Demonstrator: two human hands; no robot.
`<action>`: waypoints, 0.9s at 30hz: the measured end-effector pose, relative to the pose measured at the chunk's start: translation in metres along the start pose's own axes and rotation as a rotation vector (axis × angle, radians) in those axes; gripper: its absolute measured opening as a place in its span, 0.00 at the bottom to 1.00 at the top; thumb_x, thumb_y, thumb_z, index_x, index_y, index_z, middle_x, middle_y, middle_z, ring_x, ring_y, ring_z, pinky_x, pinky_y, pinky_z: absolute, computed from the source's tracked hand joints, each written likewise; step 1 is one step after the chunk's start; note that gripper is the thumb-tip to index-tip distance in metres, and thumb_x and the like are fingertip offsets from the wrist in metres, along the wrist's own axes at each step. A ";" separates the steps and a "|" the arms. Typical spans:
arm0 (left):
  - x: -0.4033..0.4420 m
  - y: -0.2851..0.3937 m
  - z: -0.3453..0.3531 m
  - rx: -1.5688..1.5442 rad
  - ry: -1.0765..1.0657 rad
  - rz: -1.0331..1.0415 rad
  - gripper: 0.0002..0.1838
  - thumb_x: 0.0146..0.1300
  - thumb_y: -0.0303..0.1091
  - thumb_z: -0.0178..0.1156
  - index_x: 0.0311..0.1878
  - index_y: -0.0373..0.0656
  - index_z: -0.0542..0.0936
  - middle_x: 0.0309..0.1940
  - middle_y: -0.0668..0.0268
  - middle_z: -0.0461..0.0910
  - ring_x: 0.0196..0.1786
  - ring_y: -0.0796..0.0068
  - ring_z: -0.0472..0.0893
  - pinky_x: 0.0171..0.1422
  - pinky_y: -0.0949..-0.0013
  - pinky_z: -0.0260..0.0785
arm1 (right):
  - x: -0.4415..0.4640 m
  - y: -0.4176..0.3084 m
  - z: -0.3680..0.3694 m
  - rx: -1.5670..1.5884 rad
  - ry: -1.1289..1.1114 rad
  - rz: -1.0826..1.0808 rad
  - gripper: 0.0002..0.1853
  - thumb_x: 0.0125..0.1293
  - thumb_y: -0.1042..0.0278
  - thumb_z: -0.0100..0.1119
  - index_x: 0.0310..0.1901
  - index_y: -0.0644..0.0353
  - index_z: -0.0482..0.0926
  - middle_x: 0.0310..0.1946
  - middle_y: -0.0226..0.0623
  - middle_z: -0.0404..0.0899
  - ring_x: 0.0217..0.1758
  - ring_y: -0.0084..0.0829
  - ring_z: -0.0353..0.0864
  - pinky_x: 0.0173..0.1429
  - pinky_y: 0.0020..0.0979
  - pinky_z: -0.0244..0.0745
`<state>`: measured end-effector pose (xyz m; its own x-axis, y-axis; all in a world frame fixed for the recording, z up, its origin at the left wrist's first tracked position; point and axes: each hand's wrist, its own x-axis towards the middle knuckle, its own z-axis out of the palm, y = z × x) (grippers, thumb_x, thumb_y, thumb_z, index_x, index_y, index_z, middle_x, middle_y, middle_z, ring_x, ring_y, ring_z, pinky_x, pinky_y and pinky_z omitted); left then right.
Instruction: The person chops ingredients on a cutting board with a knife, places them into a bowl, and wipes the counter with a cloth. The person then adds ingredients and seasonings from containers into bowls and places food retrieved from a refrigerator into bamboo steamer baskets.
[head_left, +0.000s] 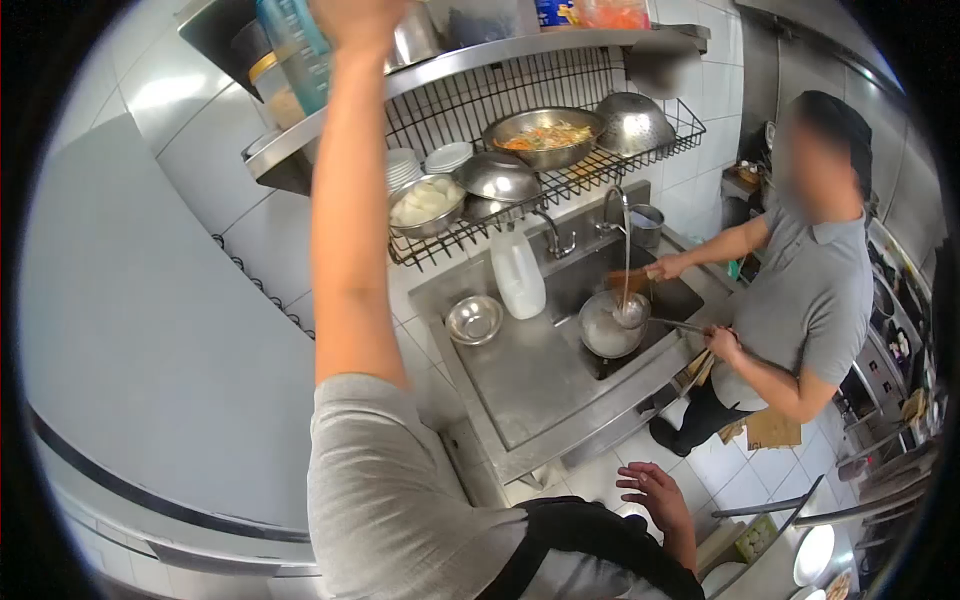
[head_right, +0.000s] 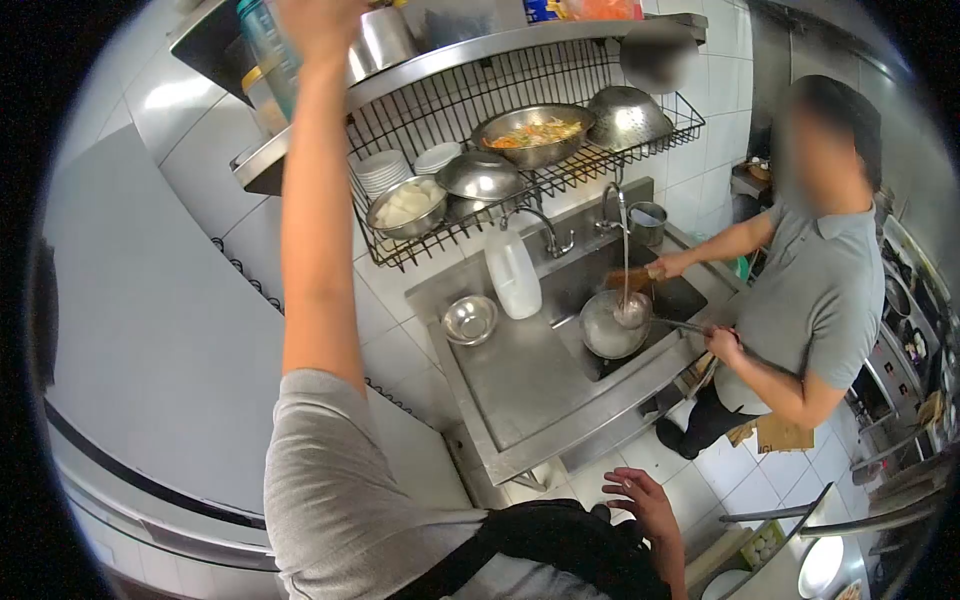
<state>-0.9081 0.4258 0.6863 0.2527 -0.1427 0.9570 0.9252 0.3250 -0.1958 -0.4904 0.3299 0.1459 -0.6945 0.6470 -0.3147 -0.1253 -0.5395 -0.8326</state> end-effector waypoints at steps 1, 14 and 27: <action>0.001 -0.033 -0.020 0.076 0.100 -0.025 0.22 0.57 0.42 0.63 0.49 0.38 0.74 0.48 0.43 0.76 0.57 0.45 0.73 0.63 0.54 0.65 | -0.002 0.003 0.006 0.016 0.038 0.009 0.18 0.70 0.62 0.53 0.56 0.64 0.71 0.54 0.44 0.77 0.54 0.38 0.79 0.53 0.37 0.76; -0.020 -0.235 -0.022 0.479 -0.513 -0.120 0.36 0.56 0.56 0.61 0.60 0.38 0.71 0.52 0.32 0.69 0.51 0.33 0.75 0.55 0.50 0.72 | 0.092 -0.199 0.206 -0.919 -0.061 -0.848 0.31 0.57 0.66 0.67 0.62 0.60 0.67 0.51 0.37 0.76 0.53 0.29 0.75 0.54 0.31 0.72; -0.045 -0.183 0.004 -0.558 -1.121 -0.555 0.39 0.54 0.59 0.66 0.55 0.31 0.75 0.46 0.55 0.81 0.41 0.63 0.84 0.38 0.65 0.81 | 0.254 -0.433 0.416 -1.407 0.869 -1.792 0.49 0.49 0.34 0.66 0.70 0.45 0.57 0.67 0.64 0.55 0.70 0.60 0.57 0.68 0.53 0.59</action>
<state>-1.0896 0.3768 0.6799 -0.3008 0.7833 0.5440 0.8865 0.0193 0.4624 -0.9076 0.5039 0.6157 -0.1394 0.0593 0.9885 0.5807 0.8134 0.0331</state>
